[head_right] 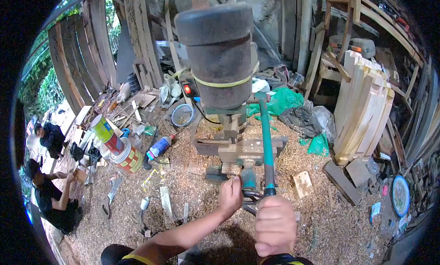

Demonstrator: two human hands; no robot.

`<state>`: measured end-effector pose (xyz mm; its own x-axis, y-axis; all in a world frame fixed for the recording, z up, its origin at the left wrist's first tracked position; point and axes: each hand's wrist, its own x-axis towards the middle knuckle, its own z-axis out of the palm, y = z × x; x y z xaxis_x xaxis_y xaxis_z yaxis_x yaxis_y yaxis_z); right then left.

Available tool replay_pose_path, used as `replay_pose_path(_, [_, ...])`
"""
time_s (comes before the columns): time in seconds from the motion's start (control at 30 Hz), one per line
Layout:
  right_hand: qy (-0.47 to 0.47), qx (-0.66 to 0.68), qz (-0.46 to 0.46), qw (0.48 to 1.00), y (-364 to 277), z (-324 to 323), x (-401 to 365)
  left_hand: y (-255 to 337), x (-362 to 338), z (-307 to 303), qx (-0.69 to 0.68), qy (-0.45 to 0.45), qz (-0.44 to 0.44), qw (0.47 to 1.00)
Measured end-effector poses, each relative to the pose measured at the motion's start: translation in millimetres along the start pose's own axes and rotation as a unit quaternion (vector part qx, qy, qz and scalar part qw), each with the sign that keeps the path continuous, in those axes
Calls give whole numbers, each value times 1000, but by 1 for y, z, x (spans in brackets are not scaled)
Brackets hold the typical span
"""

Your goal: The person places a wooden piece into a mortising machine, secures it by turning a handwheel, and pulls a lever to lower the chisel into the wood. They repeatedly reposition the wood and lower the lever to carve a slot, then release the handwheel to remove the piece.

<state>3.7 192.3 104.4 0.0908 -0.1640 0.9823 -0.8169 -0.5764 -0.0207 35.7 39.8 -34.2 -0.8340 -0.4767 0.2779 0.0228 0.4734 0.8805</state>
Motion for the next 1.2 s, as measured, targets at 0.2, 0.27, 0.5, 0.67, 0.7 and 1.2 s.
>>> replay_pose_path(0.2, [117,-20,60,991,4,2,65,-8,4,7,-2,15,39,999])
replay_pose_path(0.27, [106,-22,69,992,12,-9,95,-8,2,6,12,33,32,999])
replay_pose_path(0.5, [111,111,181,971,62,-51,204,4,1,-1,0,37,38,999])
replay_pose_path(0.67, [109,167,324,925,125,-83,296,-6,2,0,33,21,57,998])
replay_pose_path(0.7, [107,162,342,919,141,-91,312,-14,4,3,62,-5,52,997])
replay_pose_path(1.2, [249,-110,450,851,170,-79,215,-17,8,1,-9,-25,86,996])
